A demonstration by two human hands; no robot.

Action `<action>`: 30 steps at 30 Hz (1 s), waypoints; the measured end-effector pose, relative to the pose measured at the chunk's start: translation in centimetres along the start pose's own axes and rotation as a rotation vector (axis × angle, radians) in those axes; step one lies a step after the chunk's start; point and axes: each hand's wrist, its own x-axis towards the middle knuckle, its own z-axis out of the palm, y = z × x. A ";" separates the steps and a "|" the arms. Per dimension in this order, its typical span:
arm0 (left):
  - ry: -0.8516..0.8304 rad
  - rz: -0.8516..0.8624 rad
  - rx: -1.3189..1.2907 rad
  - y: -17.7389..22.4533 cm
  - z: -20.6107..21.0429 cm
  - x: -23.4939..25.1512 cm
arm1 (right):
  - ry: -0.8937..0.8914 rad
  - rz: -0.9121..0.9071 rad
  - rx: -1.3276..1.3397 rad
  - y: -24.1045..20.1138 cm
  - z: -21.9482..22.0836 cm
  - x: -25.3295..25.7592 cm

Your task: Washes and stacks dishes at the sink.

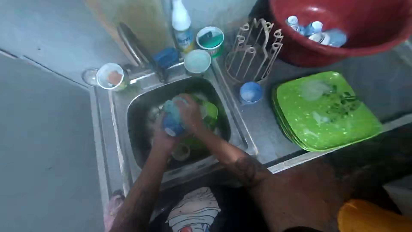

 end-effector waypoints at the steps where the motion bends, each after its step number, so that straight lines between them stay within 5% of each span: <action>1: 0.003 -0.049 0.034 0.1 0.1 -0.4 | -0.028 0.043 -0.006 -0.3 -0.4 0.0; 4: 0.051 -0.107 0.142 0.2 -0.3 -1.1 | -0.252 -0.091 -0.206 0.1 -1.0 -0.6; 9: -0.331 0.010 0.380 1.0 -4.1 -1.1 | -0.580 -0.812 -0.535 2.7 -1.1 -2.8; 12: -0.299 -0.087 0.354 2.0 -3.0 -1.9 | -0.743 -1.074 -0.677 4.2 -2.3 -2.8; 14: -0.187 -0.062 0.442 2.4 -1.9 -2.0 | -0.782 -1.054 -0.778 4.9 -2.4 -2.3; 16: -0.075 0.154 0.642 2.7 -0.8 -2.0 | -0.657 -0.920 -0.715 6.1 -1.3 -2.3; 19: 0.084 0.491 0.857 2.4 1.2 -1.7 | -0.335 -0.225 -0.156 3.7 1.1 -4.4; 22: -0.029 0.610 0.884 1.5 1.6 -0.2 | -0.169 0.321 0.243 0.1 -0.3 -5.0; 26: -0.231 0.427 0.910 -0.3 3.1 1.9 | -0.151 0.235 0.130 -0.1 -5.6 -4.8; 30: -0.313 0.389 1.614 -2.5 5.4 5.8 | -0.066 0.125 -0.491 -1.0 -11.9 -5.3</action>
